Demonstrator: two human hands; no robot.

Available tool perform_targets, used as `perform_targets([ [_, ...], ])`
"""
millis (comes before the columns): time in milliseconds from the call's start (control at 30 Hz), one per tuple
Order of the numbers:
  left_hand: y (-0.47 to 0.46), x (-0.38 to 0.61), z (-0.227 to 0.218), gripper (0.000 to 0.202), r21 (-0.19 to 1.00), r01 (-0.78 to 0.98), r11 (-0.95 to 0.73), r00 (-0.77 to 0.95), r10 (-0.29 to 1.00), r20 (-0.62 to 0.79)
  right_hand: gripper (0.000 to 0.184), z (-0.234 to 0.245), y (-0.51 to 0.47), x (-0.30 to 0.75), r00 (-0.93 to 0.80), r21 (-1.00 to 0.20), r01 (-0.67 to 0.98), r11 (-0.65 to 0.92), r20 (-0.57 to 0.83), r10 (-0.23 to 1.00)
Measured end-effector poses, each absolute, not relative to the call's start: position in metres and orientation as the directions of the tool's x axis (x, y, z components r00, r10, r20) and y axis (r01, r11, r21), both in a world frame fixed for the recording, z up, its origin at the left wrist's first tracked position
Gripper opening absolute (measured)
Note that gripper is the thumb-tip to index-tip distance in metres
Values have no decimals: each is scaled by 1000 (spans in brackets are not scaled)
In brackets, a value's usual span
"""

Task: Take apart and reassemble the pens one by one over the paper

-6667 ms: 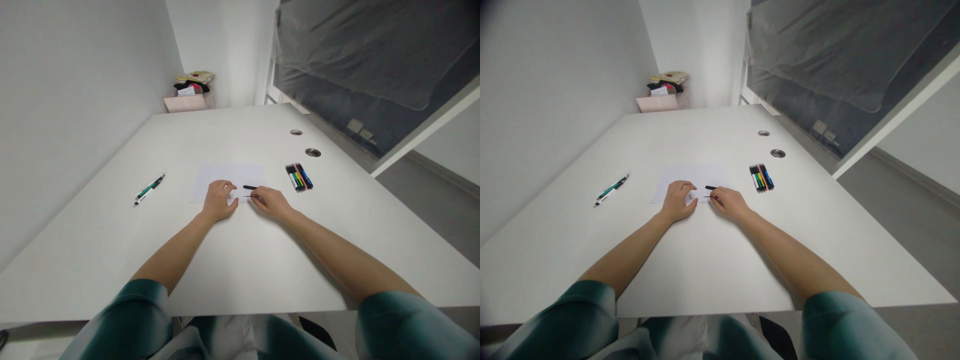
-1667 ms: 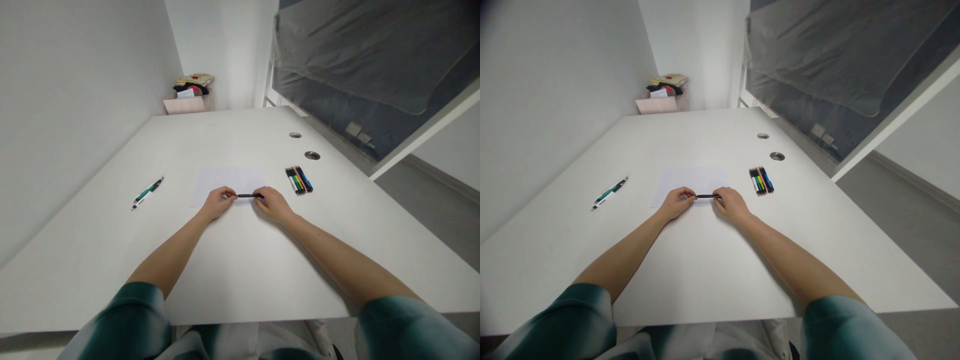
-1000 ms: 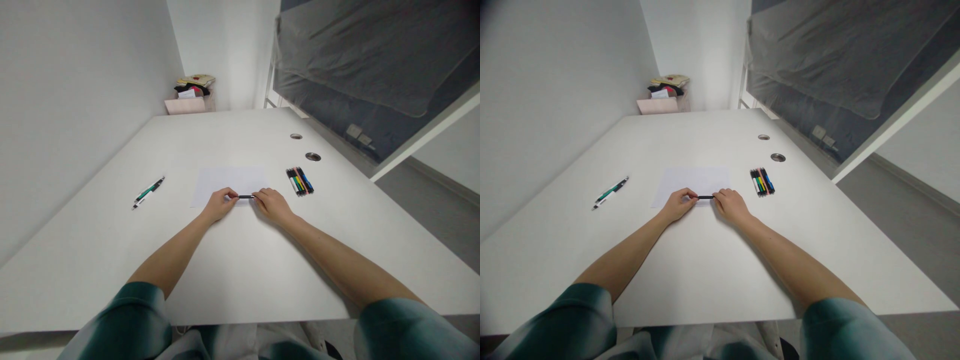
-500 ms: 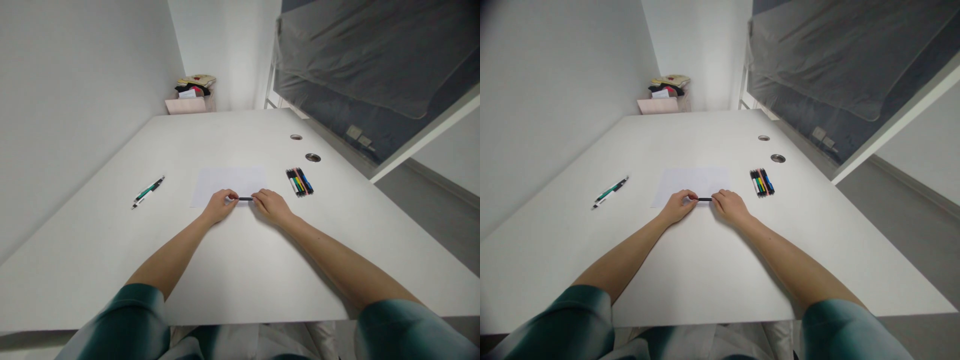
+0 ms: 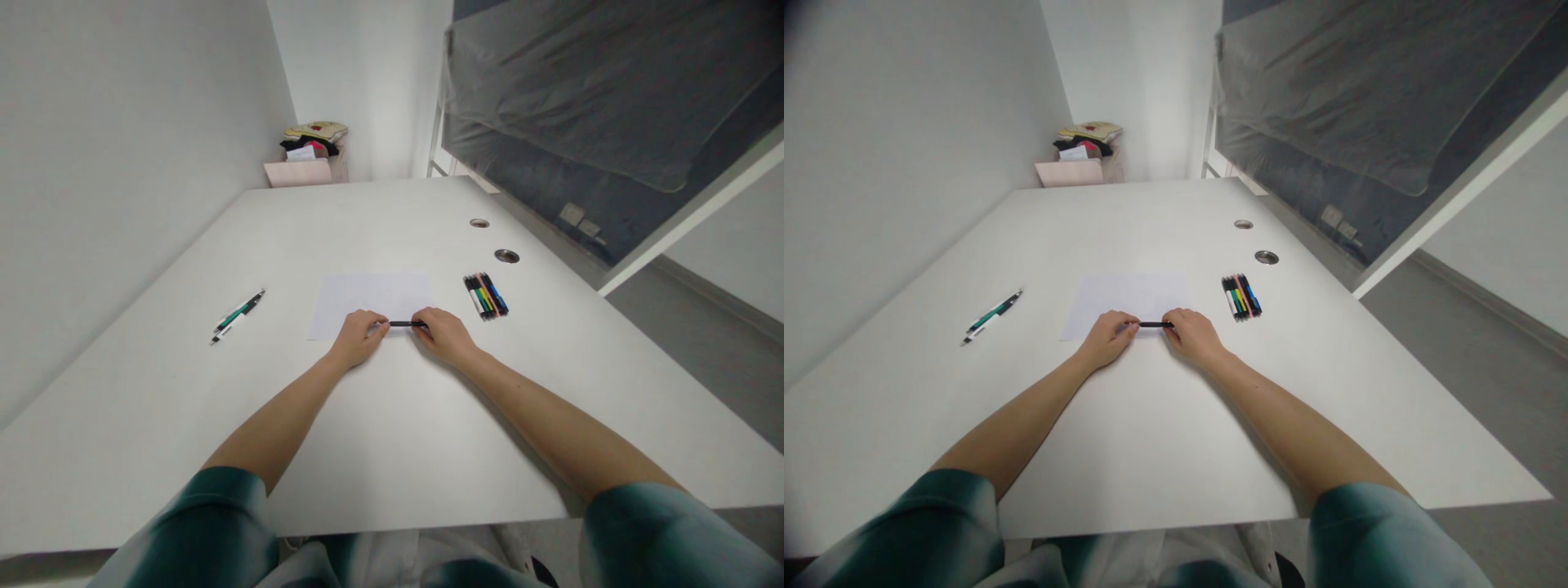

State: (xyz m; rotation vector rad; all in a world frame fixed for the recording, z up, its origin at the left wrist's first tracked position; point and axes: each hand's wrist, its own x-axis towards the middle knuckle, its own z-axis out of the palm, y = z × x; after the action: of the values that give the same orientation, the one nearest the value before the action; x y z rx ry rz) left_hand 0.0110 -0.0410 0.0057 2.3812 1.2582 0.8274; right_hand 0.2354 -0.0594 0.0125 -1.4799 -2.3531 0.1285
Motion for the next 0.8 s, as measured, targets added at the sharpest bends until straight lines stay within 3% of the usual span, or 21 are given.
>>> perform_targets([
  [200,-40,13,6,21,486,654,-580,475,814,333,24,7,-57,241,-427,-231,829,510,330,842],
  [333,-42,13,6,16,510,634,-581,469,814,343,29,8,-58,241,-439,-243,823,513,299,847],
  [567,-43,13,6,14,519,632,-576,445,818,366,21,13,-61,238,-380,-291,857,425,198,903],
  [800,-41,14,6,22,488,669,-560,450,828,334,20,12,-59,241,-402,-265,846,464,256,879],
])
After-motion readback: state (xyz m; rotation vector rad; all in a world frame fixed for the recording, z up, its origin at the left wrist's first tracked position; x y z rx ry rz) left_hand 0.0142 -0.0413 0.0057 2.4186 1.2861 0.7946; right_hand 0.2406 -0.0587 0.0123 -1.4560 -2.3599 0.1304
